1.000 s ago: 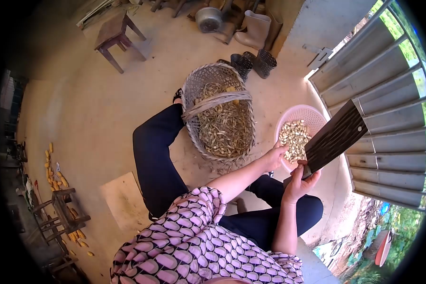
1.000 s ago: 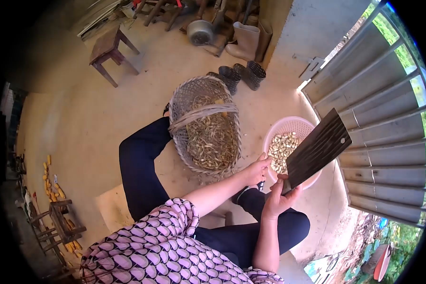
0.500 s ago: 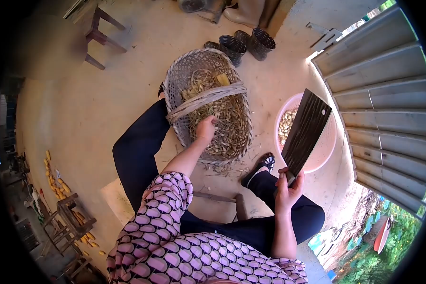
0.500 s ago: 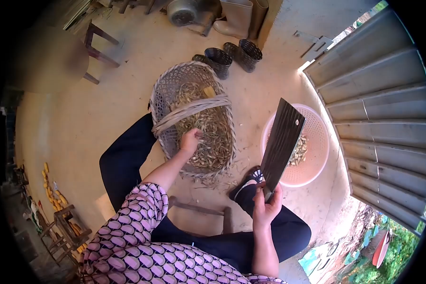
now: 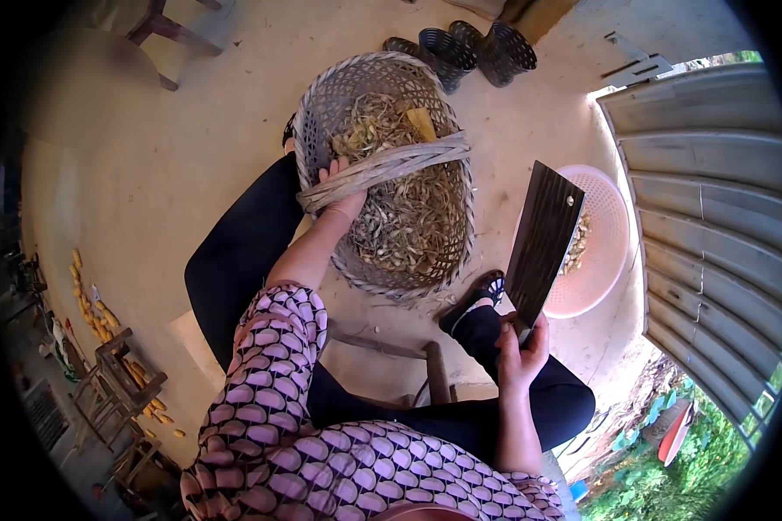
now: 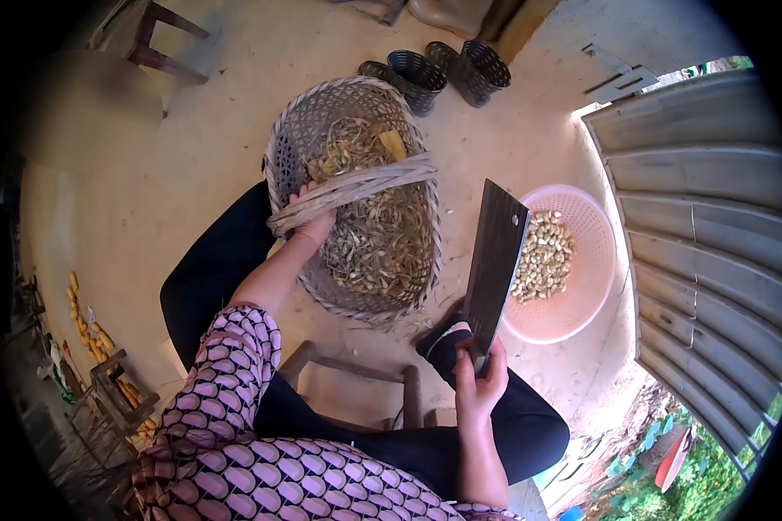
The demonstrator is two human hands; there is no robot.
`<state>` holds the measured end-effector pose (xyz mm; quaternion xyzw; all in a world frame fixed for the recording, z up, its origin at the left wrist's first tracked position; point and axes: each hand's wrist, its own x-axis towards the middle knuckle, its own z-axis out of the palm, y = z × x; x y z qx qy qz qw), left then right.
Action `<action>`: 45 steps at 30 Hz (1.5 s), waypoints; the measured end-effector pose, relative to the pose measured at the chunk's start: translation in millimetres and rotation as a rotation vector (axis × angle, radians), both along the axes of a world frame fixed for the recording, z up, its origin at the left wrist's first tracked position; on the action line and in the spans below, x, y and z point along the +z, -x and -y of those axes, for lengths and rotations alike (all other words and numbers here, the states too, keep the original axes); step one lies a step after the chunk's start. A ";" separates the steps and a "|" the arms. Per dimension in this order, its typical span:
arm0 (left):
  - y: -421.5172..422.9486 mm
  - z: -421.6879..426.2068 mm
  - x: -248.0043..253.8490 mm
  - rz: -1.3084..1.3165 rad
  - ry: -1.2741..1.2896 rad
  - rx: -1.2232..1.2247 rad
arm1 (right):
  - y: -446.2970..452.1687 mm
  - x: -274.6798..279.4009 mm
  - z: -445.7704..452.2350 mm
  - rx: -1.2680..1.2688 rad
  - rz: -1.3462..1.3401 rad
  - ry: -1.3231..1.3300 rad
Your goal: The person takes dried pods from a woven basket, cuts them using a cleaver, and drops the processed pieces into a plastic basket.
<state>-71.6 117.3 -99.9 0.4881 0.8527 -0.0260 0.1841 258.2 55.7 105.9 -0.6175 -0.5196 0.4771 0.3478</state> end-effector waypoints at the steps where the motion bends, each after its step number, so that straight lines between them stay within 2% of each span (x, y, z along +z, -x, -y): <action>1: -0.4 -4.5 22.1 -0.091 0.004 -0.165 | 1.4 2.0 0.4 -0.004 -0.007 0.002; 2: 0.2 21.7 -60.0 -0.184 -0.116 -0.292 | 2.0 4.8 0.3 -0.022 -0.058 0.046; 4: -38.9 19.6 12.5 -0.103 -0.218 -0.521 | 3.6 7.7 -0.7 -0.042 -0.102 0.084; 6: -69.7 27.0 9.5 0.093 -0.372 -0.681 | 7.2 9.3 -3.0 -0.059 -0.095 0.074; 8: -98.1 33.0 -5.9 0.343 0.085 -0.856 | 5.5 7.9 -1.8 -0.054 -0.082 0.071; 10: -113.9 46.8 -21.7 0.309 0.167 -0.889 | 1.3 1.3 1.0 -0.050 -0.072 0.080; 12: -122.2 50.7 -30.8 0.243 0.306 -0.520 | 2.4 1.7 -0.4 -0.050 -0.082 0.101; 13: -120.4 49.2 -32.0 0.264 0.353 -0.461 | 2.5 2.4 -0.9 -0.055 -0.096 0.120; 14: -115.4 49.2 -31.8 0.261 0.353 -0.465 | 3.1 3.8 -1.8 -0.059 -0.099 0.118; 16: -97.1 49.9 -19.2 0.222 0.491 -0.661 | 5.9 8.2 -3.7 -0.057 -0.122 0.151; 17: -88.2 59.0 -35.8 0.192 0.441 -0.654 | 3.7 10.4 -3.5 -0.030 -0.133 0.174; 20: -66.7 65.2 -19.3 0.204 0.517 -0.654 | 4.2 16.2 -3.4 -0.017 -0.136 0.166; 22: -54.0 71.7 -16.4 0.192 0.481 -0.657 | 3.0 16.3 -0.4 -0.020 -0.148 0.155; 25: -38.3 76.9 -2.0 0.428 0.237 -0.517 | -0.7 15.6 6.6 -0.013 -0.163 0.146; 26: -36.2 75.9 3.8 0.419 0.226 -0.519 | -1.2 15.6 8.3 -0.013 -0.171 0.153; 28: -30.0 75.0 16.2 0.662 0.016 -0.372 | -2.1 15.4 10.4 -0.001 -0.173 0.138; 29: -29.2 76.2 5.7 0.756 -0.063 -0.302 | -2.1 14.2 11.2 0.012 -0.171 0.145; 30: -30.6 74.1 10.7 0.745 -0.076 -0.309 | -2.1 12.7 12.3 0.025 -0.168 0.151; 32: -39.2 67.5 19.3 1.150 -0.068 0.002 | -1.2 6.6 15.1 0.042 -0.188 0.141; 33: -44.4 61.7 40.9 1.358 -0.047 0.118 | -1.1 5.5 16.5 0.070 -0.174 0.142; 34: -49.0 59.4 53.8 1.355 -0.064 0.103 | 1.2 9.3 17.2 0.087 -0.217 0.149; 36: -58.3 59.7 75.6 1.537 -0.148 0.253 | 2.6 6.3 21.5 0.106 -0.235 0.133; 38: -65.4 63.9 107.1 1.548 -0.179 0.232 | 1.7 5.7 25.9 0.128 -0.206 0.122; 39: -68.1 66.8 119.6 1.629 -0.174 0.315 | 0.1 -2.5 29.4 0.153 -0.186 0.097; 40: -69.1 70.8 127.6 1.710 -0.169 0.399 | -0.8 -10.2 32.5 0.179 -0.166 0.072; 42: -68.8 78.5 132.4 1.718 -0.128 0.400 | 0.1 -9.2 37.2 0.197 -0.158 0.022; 44: -70.4 83.9 146.8 2.001 -0.099 0.560 | 2.7 5.9 41.6 0.232 -0.182 0.118; 45: -68.1 87.3 148.4 2.082 -0.082 0.581 | 2.8 5.1 43.8 0.252 -0.164 0.082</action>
